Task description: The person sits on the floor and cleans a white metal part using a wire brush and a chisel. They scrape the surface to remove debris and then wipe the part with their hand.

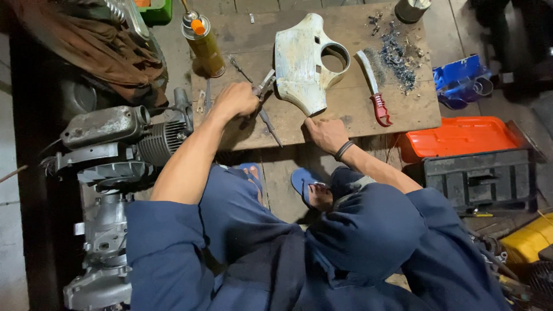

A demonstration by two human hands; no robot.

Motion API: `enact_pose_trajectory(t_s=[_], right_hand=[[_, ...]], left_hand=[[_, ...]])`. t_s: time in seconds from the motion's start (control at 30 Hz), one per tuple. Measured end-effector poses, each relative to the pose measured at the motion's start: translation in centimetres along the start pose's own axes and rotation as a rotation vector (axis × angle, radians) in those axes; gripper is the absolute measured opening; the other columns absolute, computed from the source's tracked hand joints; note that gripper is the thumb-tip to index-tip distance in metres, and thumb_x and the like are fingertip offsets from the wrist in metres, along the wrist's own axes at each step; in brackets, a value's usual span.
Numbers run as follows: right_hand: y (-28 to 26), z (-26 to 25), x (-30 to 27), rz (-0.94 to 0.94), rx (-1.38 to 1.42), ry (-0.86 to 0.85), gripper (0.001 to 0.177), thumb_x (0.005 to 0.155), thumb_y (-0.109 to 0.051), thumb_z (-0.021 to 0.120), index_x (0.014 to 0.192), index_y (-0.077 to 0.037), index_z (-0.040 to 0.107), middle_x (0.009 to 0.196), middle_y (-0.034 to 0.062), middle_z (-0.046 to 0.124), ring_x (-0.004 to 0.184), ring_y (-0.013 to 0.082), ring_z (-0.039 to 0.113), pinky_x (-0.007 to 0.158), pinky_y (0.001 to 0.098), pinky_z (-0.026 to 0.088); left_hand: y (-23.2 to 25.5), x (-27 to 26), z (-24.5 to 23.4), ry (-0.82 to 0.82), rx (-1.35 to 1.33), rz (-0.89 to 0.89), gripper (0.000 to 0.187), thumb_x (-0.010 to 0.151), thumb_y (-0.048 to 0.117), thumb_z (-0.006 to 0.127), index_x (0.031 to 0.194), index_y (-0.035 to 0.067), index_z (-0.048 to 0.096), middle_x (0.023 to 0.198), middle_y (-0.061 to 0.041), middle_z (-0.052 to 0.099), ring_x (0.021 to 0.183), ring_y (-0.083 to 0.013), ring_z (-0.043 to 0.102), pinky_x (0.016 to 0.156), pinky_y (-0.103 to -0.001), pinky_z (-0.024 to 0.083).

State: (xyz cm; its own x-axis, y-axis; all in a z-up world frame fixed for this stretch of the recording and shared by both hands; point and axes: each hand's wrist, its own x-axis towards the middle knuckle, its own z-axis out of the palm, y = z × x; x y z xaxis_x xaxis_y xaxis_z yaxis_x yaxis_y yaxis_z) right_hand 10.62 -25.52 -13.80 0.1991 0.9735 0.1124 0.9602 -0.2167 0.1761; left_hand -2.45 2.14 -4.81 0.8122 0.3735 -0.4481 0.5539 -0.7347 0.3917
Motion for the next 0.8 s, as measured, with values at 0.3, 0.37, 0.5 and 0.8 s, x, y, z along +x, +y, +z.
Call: enact_pose_trajectory(t_s=[0.3,0.37,0.5,0.8], right_hand=[[0.2,0.7,-0.3,-0.044,-0.042,0.010,0.011,0.097,-0.021,0.046,0.095,-0.019,0.057,0.073,0.0010,0.070,0.065,0.0231,0.074,0.051,0.0388,0.057],[0.8,-3.2,-0.3,-0.012,0.038,-0.032,0.015,0.099,-0.021,0.042,0.095,-0.017,0.056,0.073,0.0028,0.071,0.067,0.0257,0.074,0.052,0.0414,0.057],[5.0,-3.1,-1.1,0.161,-0.164,-0.015,0.007,0.092,-0.020,0.054,0.095,-0.019,0.059,0.064,-0.0006,0.063,0.060,0.0261,0.070,0.052,0.0439,0.056],[21.9,-7.4,-1.8,0.622,0.170,0.252,0.029,0.103,-0.012,0.070,0.132,-0.013,0.065,0.100,0.0084,0.077,0.079,0.0204,0.069,0.056,0.0333,0.057]], left_hand=[[0.5,-0.4,-1.0,0.007,0.004,-0.002,0.049,0.081,0.022,0.050,0.113,-0.009,0.071,0.114,-0.032,0.070,0.117,-0.0481,0.064,0.097,-0.062,0.049],[0.9,-1.0,-1.7,0.004,0.013,-0.002,0.050,0.082,0.022,0.050,0.115,-0.008,0.071,0.115,-0.032,0.070,0.117,-0.0480,0.064,0.098,-0.062,0.049],[0.8,-0.7,-1.6,0.022,-0.014,-0.023,0.050,0.081,0.022,0.050,0.117,-0.006,0.070,0.114,-0.030,0.071,0.116,-0.0470,0.065,0.096,-0.060,0.051],[3.6,-1.9,-3.7,-0.053,-0.162,-0.171,0.028,0.090,-0.003,0.045,0.113,-0.002,0.063,0.084,-0.006,0.057,0.065,-0.0187,0.055,0.054,-0.031,0.049]])
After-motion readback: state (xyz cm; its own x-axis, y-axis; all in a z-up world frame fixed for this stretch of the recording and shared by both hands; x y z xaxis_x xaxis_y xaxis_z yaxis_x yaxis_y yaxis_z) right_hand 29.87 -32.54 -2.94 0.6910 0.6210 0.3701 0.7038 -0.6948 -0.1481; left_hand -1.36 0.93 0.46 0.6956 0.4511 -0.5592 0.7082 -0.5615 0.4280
